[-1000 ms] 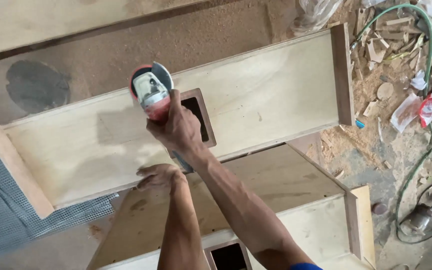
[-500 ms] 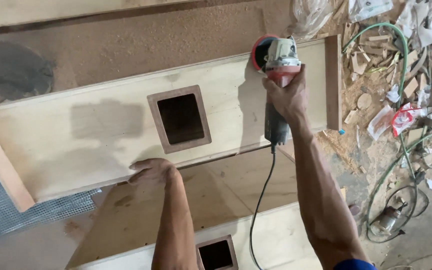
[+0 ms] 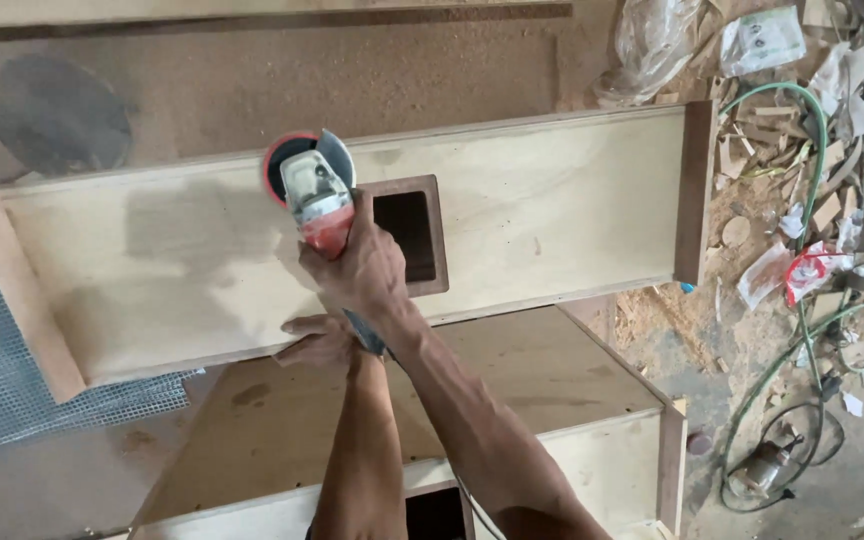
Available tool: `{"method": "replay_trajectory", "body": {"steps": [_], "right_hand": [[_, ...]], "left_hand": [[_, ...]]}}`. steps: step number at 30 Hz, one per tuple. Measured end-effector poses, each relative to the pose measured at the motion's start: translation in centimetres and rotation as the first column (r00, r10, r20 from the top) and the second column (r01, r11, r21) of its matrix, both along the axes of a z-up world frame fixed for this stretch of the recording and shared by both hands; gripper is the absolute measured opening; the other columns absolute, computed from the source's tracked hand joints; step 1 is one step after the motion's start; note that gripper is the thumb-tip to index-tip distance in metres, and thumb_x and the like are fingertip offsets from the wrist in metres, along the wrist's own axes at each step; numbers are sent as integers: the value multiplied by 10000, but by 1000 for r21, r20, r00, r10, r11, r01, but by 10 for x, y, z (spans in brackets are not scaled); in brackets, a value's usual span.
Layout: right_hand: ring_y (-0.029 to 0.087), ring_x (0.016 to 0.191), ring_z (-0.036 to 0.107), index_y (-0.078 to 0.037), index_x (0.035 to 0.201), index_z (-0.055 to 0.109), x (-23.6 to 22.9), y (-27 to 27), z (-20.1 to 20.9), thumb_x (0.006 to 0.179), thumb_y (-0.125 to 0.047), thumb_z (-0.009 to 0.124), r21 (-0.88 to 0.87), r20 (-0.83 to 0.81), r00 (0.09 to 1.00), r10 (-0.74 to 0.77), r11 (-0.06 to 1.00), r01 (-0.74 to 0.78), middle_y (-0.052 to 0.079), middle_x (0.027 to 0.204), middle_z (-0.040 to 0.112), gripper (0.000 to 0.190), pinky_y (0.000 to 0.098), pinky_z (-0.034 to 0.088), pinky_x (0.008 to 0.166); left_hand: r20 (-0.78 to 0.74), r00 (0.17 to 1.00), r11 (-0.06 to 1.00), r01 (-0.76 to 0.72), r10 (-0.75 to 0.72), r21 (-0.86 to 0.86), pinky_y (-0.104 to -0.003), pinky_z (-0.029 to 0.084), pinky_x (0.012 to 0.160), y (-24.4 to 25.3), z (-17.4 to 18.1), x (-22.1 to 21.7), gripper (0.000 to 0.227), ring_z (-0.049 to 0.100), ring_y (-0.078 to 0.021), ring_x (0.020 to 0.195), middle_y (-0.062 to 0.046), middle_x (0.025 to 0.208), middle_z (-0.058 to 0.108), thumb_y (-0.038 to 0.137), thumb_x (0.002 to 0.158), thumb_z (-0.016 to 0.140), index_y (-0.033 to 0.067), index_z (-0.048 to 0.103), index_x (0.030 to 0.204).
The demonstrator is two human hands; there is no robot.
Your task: Using a power sander to smooth the exterior surfaces and edges of wooden speaker boxes.
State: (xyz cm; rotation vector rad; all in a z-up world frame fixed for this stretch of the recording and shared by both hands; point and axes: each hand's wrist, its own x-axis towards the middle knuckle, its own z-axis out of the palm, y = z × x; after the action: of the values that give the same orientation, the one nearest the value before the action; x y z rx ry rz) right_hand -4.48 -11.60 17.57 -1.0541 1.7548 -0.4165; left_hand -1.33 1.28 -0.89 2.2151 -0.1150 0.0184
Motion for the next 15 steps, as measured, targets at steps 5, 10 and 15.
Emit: {"method": "replay_trajectory", "body": {"steps": [5,10,15], "right_hand": [[464,1091,689,-270,1278,358,-62,-3,-4,698,-503,705,92,-127,991,-35,995,47,224,1022,731,714,576,521,970],[479,1134,664,-275,1273,389,-172,-13,-1,711,-497,736,55,-267,943,-198,974,219,264,1063,721,697,571,503,995],[515,1135,644,-225,1250,427,-262,-7,-23,706,-489,749,-83,-293,892,-344,939,335,278,1081,690,684,617,469,994]], "left_hand": [[-30,997,993,-73,76,94,-650,435,978,4,-23,11,492,526,-545,1174,-340,1308,474,422,1143,406,33,287,1419],[-22,997,984,-67,71,164,-643,454,1035,10,-38,26,557,512,-568,1240,-381,1363,465,452,1145,425,2,272,1434],[-302,914,935,-176,271,307,-453,125,1366,-1,-29,38,705,135,-297,1618,-106,1755,83,585,1177,312,158,44,1671]]}}
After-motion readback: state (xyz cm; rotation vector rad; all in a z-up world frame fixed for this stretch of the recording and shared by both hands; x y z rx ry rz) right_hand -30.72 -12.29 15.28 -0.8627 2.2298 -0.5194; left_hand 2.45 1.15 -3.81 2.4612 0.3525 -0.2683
